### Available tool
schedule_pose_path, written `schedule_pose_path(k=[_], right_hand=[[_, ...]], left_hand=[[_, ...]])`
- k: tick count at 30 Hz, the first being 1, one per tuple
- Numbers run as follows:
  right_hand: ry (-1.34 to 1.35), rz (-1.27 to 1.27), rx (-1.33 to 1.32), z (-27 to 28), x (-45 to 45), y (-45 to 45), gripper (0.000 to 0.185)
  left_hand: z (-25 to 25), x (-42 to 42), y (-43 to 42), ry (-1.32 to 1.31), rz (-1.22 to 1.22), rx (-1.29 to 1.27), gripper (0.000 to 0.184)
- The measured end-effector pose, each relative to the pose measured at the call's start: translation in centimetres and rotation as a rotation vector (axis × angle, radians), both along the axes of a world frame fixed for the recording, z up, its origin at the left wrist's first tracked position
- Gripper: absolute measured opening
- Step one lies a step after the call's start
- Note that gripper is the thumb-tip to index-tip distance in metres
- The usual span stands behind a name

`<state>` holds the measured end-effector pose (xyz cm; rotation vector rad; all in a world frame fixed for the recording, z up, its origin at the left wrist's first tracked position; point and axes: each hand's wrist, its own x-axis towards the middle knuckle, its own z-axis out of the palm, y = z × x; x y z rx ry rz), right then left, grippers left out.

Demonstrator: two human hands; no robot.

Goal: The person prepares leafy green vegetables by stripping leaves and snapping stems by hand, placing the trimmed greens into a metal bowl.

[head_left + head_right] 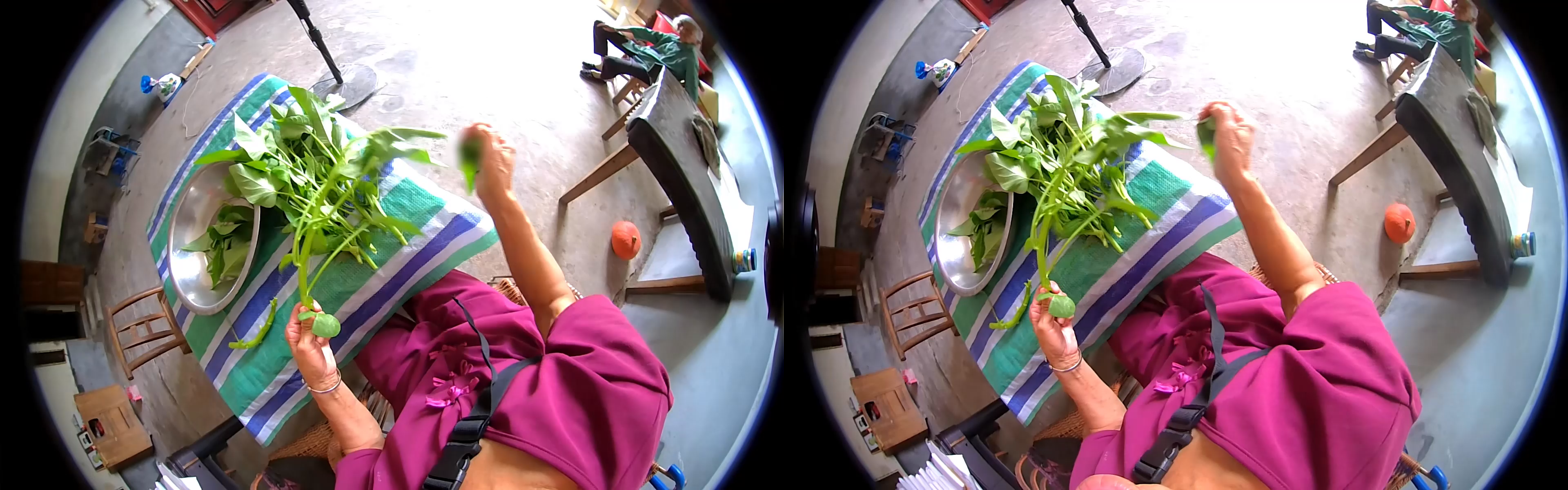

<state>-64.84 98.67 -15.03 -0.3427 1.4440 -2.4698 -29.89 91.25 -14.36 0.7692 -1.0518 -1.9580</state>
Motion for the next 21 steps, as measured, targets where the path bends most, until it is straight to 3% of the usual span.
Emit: schedule_pose_path(k=[3,5,6,7,8,11,14,21], right_hand=[[0.042,-0.013,-0.151,1.6,-0.1,0.9,0.017],[0.396,0.006,0.256,4.2,1.6,2.0,0.015],[0.516,0.046,0.327,5.3,2.9,2.2,0.015],[0.659,0.119,0.313,5.8,3.6,1.9,0.010],[1.088,0.054,0.210,6.5,3.8,0.9,0.010],[1.503,0.209,0.325,6.5,6.2,-1.0,0.012],[1.686,0.261,0.423,5.4,7.1,-2.7,0.021],[1.722,0.279,0.468,4.1,8.5,-3.1,0.022]], left_hand=[[0.2,-0.5,0.2,-0.054,0.042,-0.045,0.017],[0.3,-1.2,0.2,-0.067,0.014,-0.054,0.017],[0.4,-1.6,0.2,-0.062,-0.020,-0.053,0.018],[0.4,-1.9,0.3,-0.061,-0.026,-0.052,0.018],[0.3,-2.1,0.3,-0.074,-0.039,-0.066,0.018],[0.2,-2.2,0.5,-0.077,-0.067,-0.083,0.019],[0.1,-1.8,0.9,-0.042,-0.057,-0.064,0.019],[0.1,-2.2,1.2,-0.072,-0.043,-0.069,0.021]])
